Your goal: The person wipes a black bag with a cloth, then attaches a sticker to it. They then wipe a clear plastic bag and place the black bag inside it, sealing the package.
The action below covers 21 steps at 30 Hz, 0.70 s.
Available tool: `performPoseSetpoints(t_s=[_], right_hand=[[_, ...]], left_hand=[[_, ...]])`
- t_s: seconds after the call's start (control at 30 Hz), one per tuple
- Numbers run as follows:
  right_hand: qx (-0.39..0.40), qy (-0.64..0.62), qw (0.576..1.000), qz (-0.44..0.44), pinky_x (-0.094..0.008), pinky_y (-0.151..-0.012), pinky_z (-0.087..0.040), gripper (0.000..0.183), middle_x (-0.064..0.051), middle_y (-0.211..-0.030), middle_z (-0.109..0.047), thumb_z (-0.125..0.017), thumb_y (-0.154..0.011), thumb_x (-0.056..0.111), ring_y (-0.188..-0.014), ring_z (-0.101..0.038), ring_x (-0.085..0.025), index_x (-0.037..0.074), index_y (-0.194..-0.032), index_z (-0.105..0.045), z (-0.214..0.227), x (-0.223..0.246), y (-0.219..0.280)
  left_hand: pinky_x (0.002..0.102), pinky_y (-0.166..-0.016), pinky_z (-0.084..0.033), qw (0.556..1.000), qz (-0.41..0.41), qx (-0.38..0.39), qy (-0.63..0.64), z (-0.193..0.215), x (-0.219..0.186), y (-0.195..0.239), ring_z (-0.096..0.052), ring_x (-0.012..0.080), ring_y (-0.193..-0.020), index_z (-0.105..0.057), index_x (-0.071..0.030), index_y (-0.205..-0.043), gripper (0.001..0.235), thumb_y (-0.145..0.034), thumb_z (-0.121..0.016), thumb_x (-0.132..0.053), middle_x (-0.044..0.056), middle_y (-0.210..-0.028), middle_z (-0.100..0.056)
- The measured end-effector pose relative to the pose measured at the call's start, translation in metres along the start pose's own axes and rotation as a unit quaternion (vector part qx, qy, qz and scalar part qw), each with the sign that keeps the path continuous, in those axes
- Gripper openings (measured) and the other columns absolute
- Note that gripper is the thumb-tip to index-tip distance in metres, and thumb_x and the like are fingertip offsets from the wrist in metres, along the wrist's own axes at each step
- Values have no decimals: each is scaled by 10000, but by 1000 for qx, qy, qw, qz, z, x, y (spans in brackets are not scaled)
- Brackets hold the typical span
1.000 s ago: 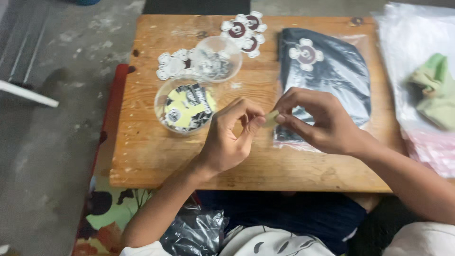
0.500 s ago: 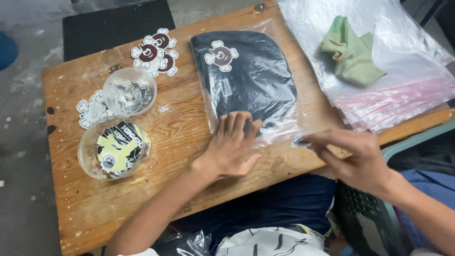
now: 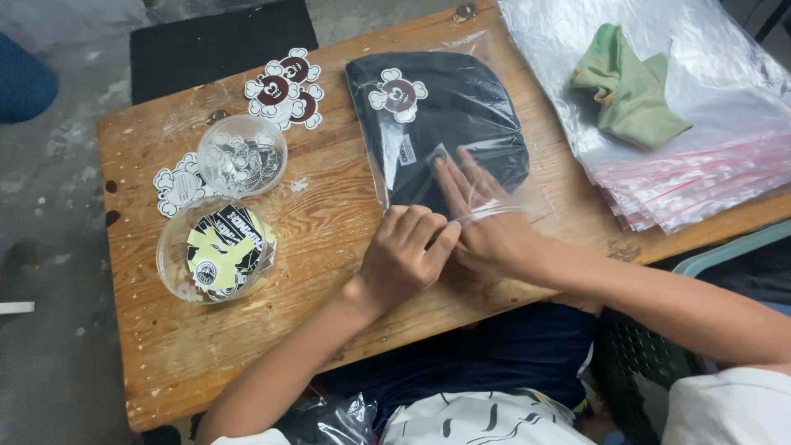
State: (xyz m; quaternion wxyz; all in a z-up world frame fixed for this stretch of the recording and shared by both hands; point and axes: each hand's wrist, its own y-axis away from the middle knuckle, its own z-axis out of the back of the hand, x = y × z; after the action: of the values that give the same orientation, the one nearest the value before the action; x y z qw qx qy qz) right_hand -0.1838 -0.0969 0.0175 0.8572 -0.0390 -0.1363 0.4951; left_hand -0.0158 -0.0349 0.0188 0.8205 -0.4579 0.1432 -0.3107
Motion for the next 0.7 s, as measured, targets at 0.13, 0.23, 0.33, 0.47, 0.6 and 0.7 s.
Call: performPoseSetpoints(t_s=[0.13,0.23,0.33,0.47,0.6,0.7], right_hand=[[53,115,980,-156,-540,-1146,-352,820,-255,-1588,-342,-417,-981,559,-1493,-225,-484,55,-1597,-221,-34,-20,-21],[104,110,968,-202,-571,-1160,-300,867,-278,-1630,-243,-308,-980,669,-1496,-144,-528,156,-1650,-108,-5,-4,-13],[149,61,969,-189,-597,-1146,-274,889,-364,-1575,-277,-320,-978,684,-1457,-179,-596,132,-1650,-135,25,19,10],[-11,161,987,-18,-378,-811,-500,759,-83,-1019,-659,-815,-648,532,-923,-667,-295,152,-1274,-613,29,23,59],[-82,183,979,-27,-264,-604,-473,297,71,-680,-458,-709,-854,429,-635,-561,-177,231,-746,-515,8,-30,106],[-66,224,972,-35,-375,-657,-467,233,-30,-818,-494,-629,-870,334,-746,-544,-273,140,-807,-515,7,-75,118]], left_hand=[[374,-653,-443,996,18,77,42,9,4,7,-516,263,-792,-614,-70,-1022,223,-839,-642,-193,54,-881,-456],[446,-740,-453,977,101,181,52,11,11,22,-492,347,-939,-517,-68,-1196,567,-736,-730,-323,83,-1004,-408],[527,-760,-463,949,201,239,37,17,14,32,-489,422,-957,-440,-21,-1246,698,-734,-752,-377,131,-1019,-387],[540,-673,-546,913,277,300,10,22,15,35,-580,439,-900,-422,32,-1274,722,-825,-716,-452,152,-1009,-429],[540,-608,-567,900,298,317,-11,19,5,39,-662,460,-797,-474,64,-1258,712,-865,-676,-495,203,-988,-492],[532,-582,-582,881,322,343,-42,18,3,44,-699,441,-746,-503,63,-1278,806,-852,-659,-604,198,-970,-531]])
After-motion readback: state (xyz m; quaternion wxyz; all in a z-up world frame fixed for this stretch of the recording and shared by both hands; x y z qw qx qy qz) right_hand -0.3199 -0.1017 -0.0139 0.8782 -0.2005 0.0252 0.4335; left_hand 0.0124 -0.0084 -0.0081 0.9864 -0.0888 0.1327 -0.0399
